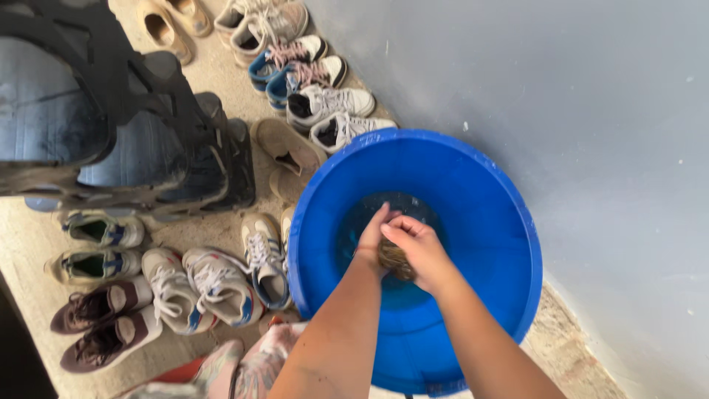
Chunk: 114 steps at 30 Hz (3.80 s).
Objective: The person wipes a black plastic shoe rack with a wet cloth. They dip the cloth into a blue bucket of water, wring it out, and wipe the top and sides of the rack. The person rotates the rack to access different sides and continues wiping until the entire surface is cleaned.
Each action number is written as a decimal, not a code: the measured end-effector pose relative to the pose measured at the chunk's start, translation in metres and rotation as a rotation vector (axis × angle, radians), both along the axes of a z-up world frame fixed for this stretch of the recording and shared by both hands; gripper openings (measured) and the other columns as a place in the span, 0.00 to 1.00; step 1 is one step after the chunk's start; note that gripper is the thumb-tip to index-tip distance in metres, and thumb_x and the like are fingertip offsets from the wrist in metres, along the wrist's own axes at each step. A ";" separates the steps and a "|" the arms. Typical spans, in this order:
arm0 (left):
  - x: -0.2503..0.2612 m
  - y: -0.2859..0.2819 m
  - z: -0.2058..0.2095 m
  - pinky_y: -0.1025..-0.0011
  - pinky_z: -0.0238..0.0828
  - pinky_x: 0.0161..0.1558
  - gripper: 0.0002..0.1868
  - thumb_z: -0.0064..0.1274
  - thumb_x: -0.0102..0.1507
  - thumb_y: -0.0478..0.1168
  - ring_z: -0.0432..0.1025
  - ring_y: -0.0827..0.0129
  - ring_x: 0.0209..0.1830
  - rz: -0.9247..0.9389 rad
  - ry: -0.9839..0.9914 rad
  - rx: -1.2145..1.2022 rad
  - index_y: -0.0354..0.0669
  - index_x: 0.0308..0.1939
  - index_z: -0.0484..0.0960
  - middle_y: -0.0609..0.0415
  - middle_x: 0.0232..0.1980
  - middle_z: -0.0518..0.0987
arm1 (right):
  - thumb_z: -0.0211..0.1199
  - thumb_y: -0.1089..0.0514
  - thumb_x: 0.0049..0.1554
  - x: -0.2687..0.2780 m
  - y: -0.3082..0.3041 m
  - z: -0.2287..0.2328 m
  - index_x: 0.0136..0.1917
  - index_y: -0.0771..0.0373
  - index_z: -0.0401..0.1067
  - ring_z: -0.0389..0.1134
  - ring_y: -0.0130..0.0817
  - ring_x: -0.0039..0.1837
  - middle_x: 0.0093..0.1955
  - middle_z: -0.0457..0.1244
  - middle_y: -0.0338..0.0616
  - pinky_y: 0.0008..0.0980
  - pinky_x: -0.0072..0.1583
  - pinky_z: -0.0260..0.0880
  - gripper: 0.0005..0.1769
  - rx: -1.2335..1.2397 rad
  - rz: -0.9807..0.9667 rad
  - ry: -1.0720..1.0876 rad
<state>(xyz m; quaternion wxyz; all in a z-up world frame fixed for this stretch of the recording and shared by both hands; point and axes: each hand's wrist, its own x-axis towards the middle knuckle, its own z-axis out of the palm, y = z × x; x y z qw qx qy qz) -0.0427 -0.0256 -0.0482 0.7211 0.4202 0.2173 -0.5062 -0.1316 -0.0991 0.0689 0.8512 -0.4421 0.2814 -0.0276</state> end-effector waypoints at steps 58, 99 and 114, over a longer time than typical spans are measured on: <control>0.038 0.014 0.019 0.59 0.61 0.63 0.29 0.59 0.61 0.52 0.64 0.46 0.66 -0.389 -1.015 0.773 0.43 0.62 0.75 0.40 0.68 0.68 | 0.66 0.43 0.56 -0.008 -0.067 -0.148 0.55 0.68 0.71 0.69 0.57 0.59 0.57 0.67 0.60 0.50 0.60 0.68 0.26 -1.267 0.326 0.807; -0.033 -0.012 0.160 0.68 0.75 0.48 0.28 0.54 0.66 0.57 0.76 0.66 0.47 -0.066 -0.373 -0.092 0.38 0.58 0.75 0.50 0.50 0.80 | 0.57 0.69 0.52 -0.071 -0.001 0.081 0.70 0.66 0.62 0.70 0.41 0.63 0.64 0.65 0.49 0.42 0.65 0.73 0.31 0.010 -0.194 -0.272; -0.029 -0.010 0.205 0.68 0.75 0.45 0.14 0.57 0.68 0.50 0.75 0.69 0.44 -0.397 -0.926 -0.101 0.45 0.48 0.87 0.55 0.40 0.85 | 0.66 0.61 0.55 -0.063 -0.038 0.068 0.67 0.63 0.66 0.69 0.35 0.56 0.61 0.64 0.47 0.35 0.54 0.71 0.27 -0.101 0.045 -0.040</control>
